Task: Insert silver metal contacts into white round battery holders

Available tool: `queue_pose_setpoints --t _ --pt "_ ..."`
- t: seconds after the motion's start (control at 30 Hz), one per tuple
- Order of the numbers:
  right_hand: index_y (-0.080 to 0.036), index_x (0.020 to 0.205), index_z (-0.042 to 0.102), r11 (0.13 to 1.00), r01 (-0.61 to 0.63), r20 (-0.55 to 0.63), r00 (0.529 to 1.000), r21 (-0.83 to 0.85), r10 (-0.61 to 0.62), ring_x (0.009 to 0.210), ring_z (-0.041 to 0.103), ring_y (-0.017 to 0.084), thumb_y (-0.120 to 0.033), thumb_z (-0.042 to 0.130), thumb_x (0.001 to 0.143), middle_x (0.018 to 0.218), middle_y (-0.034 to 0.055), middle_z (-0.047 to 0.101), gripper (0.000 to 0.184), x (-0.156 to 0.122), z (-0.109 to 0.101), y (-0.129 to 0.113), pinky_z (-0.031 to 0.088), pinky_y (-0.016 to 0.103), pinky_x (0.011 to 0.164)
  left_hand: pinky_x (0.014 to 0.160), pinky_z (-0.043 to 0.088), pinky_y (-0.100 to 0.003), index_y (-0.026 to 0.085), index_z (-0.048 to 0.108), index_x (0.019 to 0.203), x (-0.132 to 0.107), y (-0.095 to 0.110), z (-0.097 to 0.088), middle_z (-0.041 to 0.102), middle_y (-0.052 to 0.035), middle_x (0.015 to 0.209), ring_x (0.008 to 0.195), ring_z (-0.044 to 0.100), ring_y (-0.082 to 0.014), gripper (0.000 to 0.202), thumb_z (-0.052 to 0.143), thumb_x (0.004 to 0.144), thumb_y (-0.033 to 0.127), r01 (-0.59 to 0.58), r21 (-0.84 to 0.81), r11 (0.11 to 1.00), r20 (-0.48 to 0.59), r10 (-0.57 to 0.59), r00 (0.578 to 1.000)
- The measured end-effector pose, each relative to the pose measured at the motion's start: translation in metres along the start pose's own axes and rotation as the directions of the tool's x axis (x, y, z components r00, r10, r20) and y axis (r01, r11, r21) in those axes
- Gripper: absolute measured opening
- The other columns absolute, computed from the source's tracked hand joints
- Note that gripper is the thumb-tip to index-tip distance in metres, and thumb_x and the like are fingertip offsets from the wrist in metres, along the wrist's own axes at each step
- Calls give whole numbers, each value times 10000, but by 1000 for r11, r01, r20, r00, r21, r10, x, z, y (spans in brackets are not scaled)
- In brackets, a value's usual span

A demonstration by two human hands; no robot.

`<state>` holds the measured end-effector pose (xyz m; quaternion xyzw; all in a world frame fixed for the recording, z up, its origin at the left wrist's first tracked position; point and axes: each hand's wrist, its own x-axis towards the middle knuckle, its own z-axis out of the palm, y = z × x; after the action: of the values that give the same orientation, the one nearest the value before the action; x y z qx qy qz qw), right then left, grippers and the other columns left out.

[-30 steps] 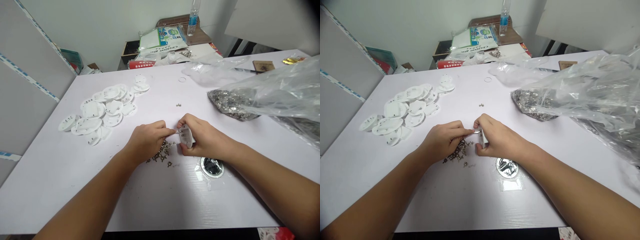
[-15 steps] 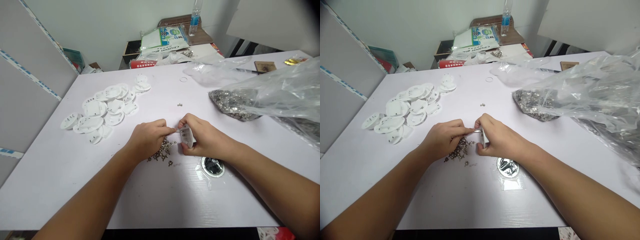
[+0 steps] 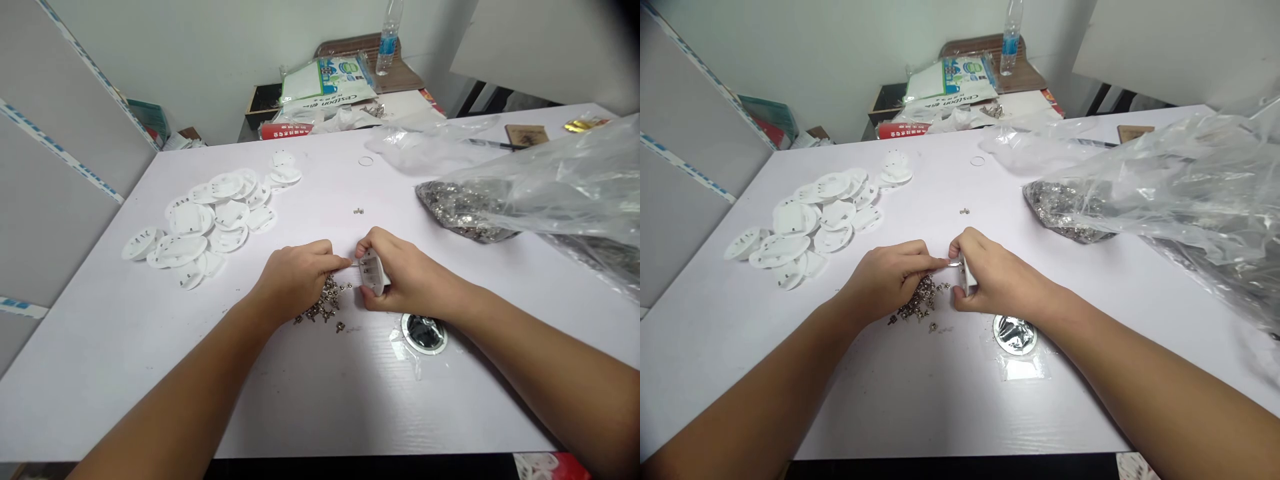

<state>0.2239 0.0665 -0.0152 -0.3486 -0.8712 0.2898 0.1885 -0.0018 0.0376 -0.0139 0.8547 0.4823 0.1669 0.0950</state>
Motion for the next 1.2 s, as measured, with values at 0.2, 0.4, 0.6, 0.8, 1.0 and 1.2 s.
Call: queue_pose_setpoints --t 0.2,0.4,0.6,0.8,1.0,1.2 --pt "-232 1045 442 999 40 -18 999 -6 -40 800 579 178 -234 663 716 1036 42 514 397 3 3 2 514 326 664 467 225 -238 275 710 969 1 5 -3 483 26 676 530 350 -89 462 405 747 8 5 76 997 49 -9 999" --pt "-235 1032 417 999 38 -6 999 29 -38 747 545 170 -222 662 725 1040 51 514 393 4 4 4 506 341 658 460 176 -251 226 658 829 4 9 -5 439 20 649 517 303 -92 344 418 708 11 13 91 996 65 -19 998" --pt "-233 1015 397 998 24 8 1000 65 -24 865 573 212 -210 661 738 1028 51 514 383 3 2 1 505 357 722 454 163 -253 229 641 824 7 10 -5 435 24 652 519 288 -93 343 429 685 -3 18 85 996 86 -26 996" --pt "-230 1012 392 997 -3 20 1000 82 2 760 547 176 -212 667 744 996 38 512 384 3 2 -1 494 358 710 458 177 -249 239 638 843 9 8 -3 421 28 647 524 290 -93 358 429 689 -8 14 47 999 85 -18 996" --pt "-237 1008 386 996 5 12 1000 85 -6 843 571 214 -209 667 741 1009 50 519 389 4 2 0 506 374 728 459 180 -253 225 625 818 10 7 -2 430 23 643 521 291 -93 319 432 698 1 7 31 999 81 -9 997" --pt "-240 1015 379 997 14 6 1000 72 -14 827 573 208 -221 671 734 1024 48 529 406 4 4 4 505 378 732 464 173 -259 215 613 802 11 7 0 450 26 652 524 282 -92 304 432 689 -1 -5 31 1000 77 2 997"
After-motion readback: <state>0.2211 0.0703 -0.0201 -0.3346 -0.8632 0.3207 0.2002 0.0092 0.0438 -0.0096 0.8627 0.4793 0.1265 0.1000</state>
